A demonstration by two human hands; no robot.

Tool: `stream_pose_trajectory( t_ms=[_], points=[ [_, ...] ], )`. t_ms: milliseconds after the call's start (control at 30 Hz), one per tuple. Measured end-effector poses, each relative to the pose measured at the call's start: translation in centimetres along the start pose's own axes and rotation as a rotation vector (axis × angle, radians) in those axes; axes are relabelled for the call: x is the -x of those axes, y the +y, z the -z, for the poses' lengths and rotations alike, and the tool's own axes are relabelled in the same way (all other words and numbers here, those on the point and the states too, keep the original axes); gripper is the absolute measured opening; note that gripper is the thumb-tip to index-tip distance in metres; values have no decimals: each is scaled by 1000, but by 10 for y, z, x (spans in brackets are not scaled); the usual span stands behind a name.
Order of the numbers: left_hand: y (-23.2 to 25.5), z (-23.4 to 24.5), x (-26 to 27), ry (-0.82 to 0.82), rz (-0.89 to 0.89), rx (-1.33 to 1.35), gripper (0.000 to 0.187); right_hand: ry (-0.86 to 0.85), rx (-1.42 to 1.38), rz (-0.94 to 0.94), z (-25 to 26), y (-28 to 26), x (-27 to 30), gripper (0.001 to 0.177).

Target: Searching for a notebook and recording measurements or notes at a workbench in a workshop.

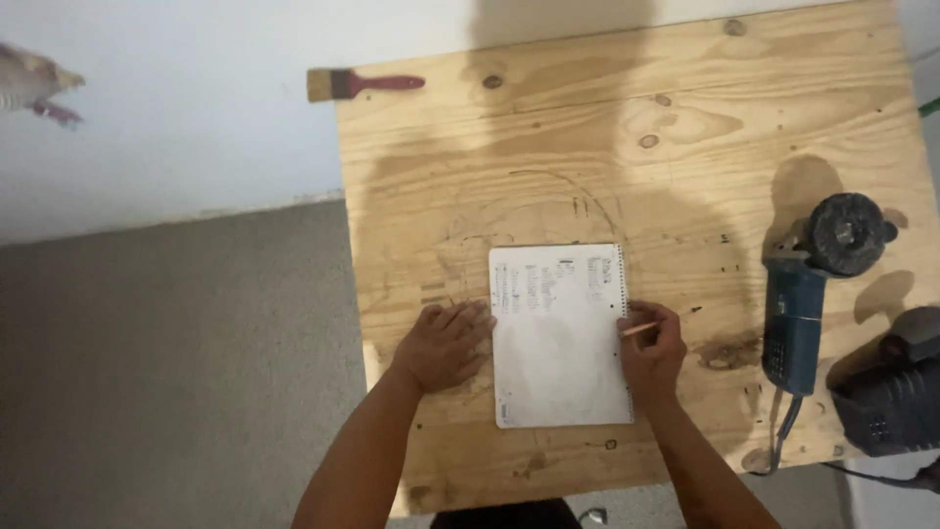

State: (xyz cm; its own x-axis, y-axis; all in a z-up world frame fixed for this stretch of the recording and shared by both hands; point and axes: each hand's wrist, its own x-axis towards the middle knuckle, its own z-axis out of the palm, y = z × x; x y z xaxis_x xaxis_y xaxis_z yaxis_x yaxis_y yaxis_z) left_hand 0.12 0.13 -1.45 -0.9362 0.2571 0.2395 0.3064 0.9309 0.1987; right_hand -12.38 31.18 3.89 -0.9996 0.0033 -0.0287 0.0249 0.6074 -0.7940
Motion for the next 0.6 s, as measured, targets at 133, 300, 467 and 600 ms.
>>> stream_pose_trajectory(
  t_ms=[133,300,467,600],
  points=[
    [2,7,-7,-22,10,-16,47,-12,12,61,-1,4,-4,40],
    [7,8,-7,-47,18,29,40,-3,10,84,-1,32,2,38],
    [30,0,0,-74,116,-56,40,23,-33,197,-3,26,-6,34],
    [70,-4,14,-252,346,-189,49,25,4,166,-4,40,-5,38]
  ],
)
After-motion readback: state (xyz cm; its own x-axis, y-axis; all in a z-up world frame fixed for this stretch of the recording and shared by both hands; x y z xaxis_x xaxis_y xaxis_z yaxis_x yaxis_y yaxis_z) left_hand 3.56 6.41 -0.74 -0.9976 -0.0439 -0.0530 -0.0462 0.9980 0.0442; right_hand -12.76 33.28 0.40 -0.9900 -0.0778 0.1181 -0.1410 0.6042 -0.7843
